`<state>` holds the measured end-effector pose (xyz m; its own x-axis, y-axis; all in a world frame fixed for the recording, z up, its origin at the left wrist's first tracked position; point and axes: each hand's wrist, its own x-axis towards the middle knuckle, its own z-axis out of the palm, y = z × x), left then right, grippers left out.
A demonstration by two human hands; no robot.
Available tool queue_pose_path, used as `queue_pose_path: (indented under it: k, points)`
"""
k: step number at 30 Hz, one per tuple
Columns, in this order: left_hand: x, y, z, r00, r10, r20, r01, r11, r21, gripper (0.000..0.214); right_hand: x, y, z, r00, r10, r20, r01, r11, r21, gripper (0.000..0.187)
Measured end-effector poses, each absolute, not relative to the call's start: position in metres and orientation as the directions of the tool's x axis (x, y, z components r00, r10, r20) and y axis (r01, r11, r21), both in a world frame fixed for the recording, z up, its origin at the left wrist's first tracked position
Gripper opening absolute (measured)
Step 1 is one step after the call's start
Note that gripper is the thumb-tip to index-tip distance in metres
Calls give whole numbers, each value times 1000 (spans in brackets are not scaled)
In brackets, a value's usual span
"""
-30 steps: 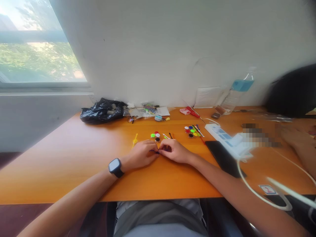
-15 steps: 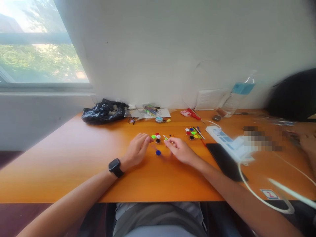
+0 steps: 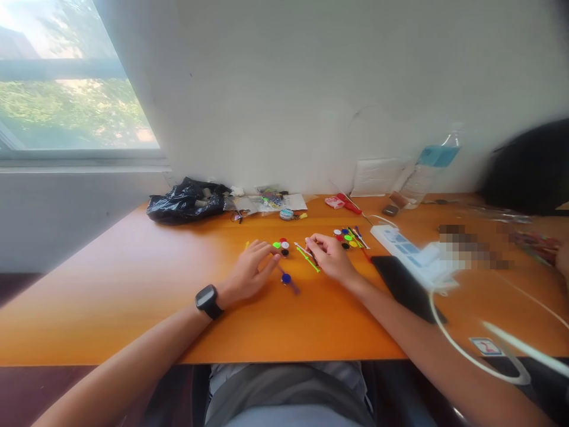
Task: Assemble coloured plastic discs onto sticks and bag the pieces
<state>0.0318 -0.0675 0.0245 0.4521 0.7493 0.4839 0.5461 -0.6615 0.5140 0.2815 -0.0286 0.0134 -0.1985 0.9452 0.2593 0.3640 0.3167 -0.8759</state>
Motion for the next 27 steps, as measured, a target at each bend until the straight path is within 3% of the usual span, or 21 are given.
queue_pose_path:
  k: [5,11,18,27]
  points:
    - [33,-70,25,526,712,465,524,-702,483,25,292,-17,10,-197,916,350,671,386,-633,30]
    - [28,-60,18,470,726,502,581,-683,443,26,294,-20,9,-297,923,245,827,377,-416,14]
    - [15,-44,5,552,703,448,655,-698,289,43,295,-19,3,-331,920,212,841,389,-376,5]
    - [6,-37,-2,623,695,359,666,-712,222,57,294,-21,2,-342,914,219,815,405,-414,6]
